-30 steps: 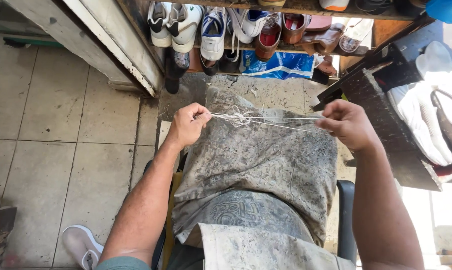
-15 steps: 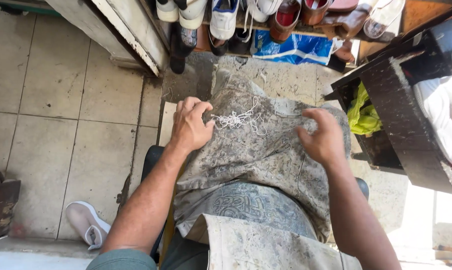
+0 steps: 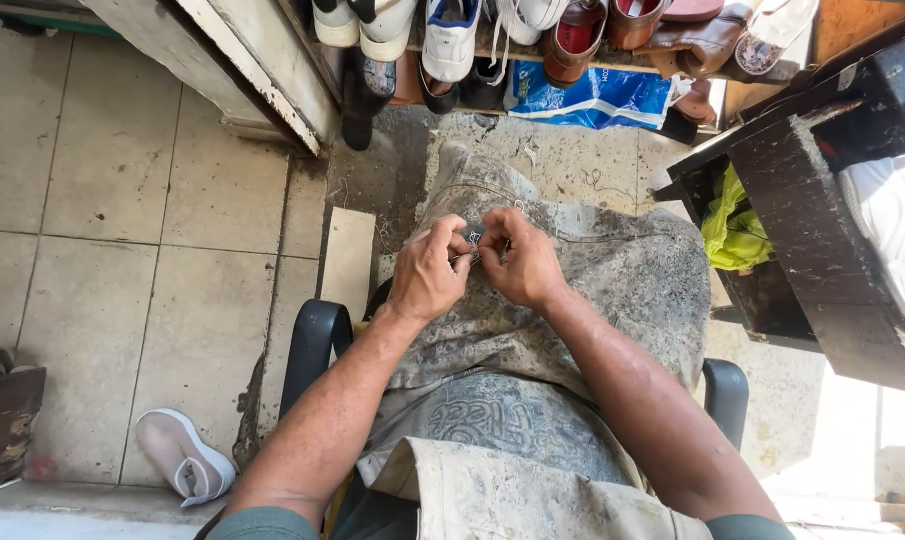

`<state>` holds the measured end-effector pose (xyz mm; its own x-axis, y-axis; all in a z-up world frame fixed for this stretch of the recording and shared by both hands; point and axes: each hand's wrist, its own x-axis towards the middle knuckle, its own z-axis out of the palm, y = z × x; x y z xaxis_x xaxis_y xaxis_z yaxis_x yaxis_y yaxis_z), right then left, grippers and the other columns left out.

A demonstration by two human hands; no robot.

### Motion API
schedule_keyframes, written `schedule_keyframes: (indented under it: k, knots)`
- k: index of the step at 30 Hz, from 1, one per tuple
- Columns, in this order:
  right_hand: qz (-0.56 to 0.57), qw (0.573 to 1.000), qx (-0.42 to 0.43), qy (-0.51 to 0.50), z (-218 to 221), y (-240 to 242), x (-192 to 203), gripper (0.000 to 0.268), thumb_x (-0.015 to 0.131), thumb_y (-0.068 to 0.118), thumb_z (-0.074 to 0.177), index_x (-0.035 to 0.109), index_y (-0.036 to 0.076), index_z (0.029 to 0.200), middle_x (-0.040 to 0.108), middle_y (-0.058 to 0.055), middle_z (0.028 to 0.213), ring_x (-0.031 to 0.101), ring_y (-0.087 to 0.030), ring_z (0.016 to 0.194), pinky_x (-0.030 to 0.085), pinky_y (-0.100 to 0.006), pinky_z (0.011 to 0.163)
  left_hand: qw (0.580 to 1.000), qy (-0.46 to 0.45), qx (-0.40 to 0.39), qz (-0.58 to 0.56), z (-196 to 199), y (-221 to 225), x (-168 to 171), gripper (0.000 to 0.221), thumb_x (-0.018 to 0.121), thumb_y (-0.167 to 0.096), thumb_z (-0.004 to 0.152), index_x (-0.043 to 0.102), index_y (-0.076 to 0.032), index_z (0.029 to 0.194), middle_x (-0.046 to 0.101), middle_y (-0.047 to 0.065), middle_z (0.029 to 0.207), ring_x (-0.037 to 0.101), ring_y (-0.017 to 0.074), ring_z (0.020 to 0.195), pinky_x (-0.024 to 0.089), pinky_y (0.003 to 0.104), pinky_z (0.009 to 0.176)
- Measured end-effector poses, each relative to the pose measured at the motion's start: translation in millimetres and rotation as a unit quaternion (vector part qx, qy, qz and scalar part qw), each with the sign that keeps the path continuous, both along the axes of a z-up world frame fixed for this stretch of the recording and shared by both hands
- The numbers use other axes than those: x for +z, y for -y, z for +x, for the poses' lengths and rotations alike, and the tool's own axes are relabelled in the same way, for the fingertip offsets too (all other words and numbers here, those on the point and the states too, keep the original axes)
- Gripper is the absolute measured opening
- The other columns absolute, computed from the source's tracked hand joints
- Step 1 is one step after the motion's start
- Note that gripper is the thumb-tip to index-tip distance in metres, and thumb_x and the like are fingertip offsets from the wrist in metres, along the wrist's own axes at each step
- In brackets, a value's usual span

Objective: Untangling a long piece of white thread by hand and then cutting it with scissors at a workbench.

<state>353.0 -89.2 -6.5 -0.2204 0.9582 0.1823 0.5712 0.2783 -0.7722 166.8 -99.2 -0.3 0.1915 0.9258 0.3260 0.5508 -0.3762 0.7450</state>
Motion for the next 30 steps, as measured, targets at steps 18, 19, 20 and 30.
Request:
schedule_keyframes:
  k: [18, 19, 20, 30]
  knots:
    - [-0.072, 0.965, -0.066, -0.243, -1, 10, 14, 0.027, 0.059, -0.008, 0.079, 0.054, 0.014, 0.095, 0.062, -0.003, 0.069, 0.054, -0.016, 0.058, 0.043, -0.03, 0.05, 0.997, 0.051, -0.057, 0.007, -3, 3, 35, 0.024, 0.071, -0.004, 0.087, 0.05, -0.013, 0.096, 0.072, 0.006, 0.081, 0.069, 0.0331, 0.069, 0.054, 0.043, 0.069]
    - [-0.117, 0.925, -0.098, -0.347, 2, 8, 3, 0.034, 0.055, -0.013, 0.078, 0.048, 0.014, 0.098, 0.062, -0.004, 0.075, 0.052, -0.014, 0.061, 0.042, -0.028, 0.051, 0.996, 0.059, -0.059, -0.012, -3, 4, 38, 0.025, 0.071, -0.004, 0.087, 0.049, -0.012, 0.095, 0.073, 0.007, 0.082, 0.069, 0.0339, 0.069, 0.054, 0.044, 0.068]
    - [-0.117, 0.926, -0.097, -0.347, 1, 9, 6, 0.034, 0.055, -0.013, 0.078, 0.048, 0.014, 0.098, 0.062, -0.004, 0.075, 0.052, -0.014, 0.061, 0.042, -0.028, 0.051, 0.996, 0.059, -0.058, -0.012, -3, 2, 39, 0.025, 0.071, -0.004, 0.087, 0.049, -0.012, 0.095, 0.073, 0.007, 0.082, 0.069, 0.0339, 0.069, 0.054, 0.044, 0.068]
    - [-0.234, 0.773, -0.249, -0.535, 28, 4, -8, 0.039, 0.055, -0.011, 0.078, 0.042, 0.021, 0.095, 0.058, -0.003, 0.073, 0.043, -0.011, 0.056, 0.039, -0.025, 0.048, 0.98, 0.113, 0.005, -0.164, -7, -7, 22, 0.02, 0.065, 0.002, 0.086, 0.05, -0.009, 0.093, 0.07, 0.01, 0.077, 0.066, 0.0285, 0.063, 0.052, 0.041, 0.063]
